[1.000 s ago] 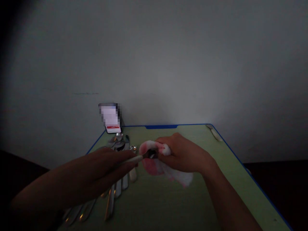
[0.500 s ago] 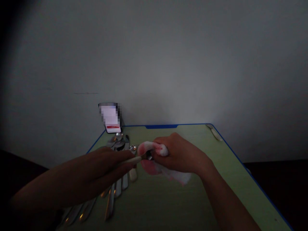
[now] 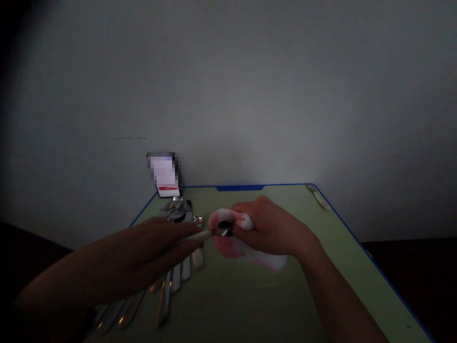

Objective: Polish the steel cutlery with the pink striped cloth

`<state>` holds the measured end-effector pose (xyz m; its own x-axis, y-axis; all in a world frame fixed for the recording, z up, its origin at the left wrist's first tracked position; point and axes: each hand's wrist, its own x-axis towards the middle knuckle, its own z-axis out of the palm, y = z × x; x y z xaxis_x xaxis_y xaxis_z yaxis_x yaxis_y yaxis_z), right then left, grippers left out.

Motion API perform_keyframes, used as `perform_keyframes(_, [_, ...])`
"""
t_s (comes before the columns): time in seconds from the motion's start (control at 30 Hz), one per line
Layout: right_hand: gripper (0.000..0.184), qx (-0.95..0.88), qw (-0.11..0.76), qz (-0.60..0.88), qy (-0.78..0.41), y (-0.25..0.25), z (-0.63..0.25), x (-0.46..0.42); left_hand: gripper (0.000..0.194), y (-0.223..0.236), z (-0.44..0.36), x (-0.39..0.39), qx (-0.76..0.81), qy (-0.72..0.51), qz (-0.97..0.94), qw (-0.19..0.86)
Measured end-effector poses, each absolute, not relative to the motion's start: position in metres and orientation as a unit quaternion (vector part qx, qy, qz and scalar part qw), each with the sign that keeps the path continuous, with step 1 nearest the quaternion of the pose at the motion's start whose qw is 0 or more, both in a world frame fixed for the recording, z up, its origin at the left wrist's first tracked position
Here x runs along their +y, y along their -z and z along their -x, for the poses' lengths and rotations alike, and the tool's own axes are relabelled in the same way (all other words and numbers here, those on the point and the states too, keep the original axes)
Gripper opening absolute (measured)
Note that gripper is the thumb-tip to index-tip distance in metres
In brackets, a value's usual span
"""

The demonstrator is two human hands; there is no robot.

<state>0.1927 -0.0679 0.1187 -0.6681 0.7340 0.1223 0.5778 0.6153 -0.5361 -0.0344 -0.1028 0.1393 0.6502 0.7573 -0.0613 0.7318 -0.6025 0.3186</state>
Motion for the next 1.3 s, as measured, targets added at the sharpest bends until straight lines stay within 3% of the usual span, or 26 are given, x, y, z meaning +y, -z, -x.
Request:
perform_keyframes(0.47, [0.009, -0.881, 0.157, 0.362, -0.261, -0.12, -0.195, -0.067, 0.041, -0.137, 0.037, -0.103, 0.42, -0.032, -0.892, 0.163])
perform_keyframes(1.17, [0.029, -0.863, 0.129, 0.388, -0.296, -0.119, -0.205, -0.064, 0.042, -0.134, 0.042, -0.101, 0.422, -0.033, -0.895, 0.141])
perform_keyframes(1.3, [0.025, -0.857, 0.105, 0.408, -0.298, -0.12, -0.209, -0.066, 0.042, -0.136, 0.041, -0.1, 0.418, -0.032, -0.897, 0.141])
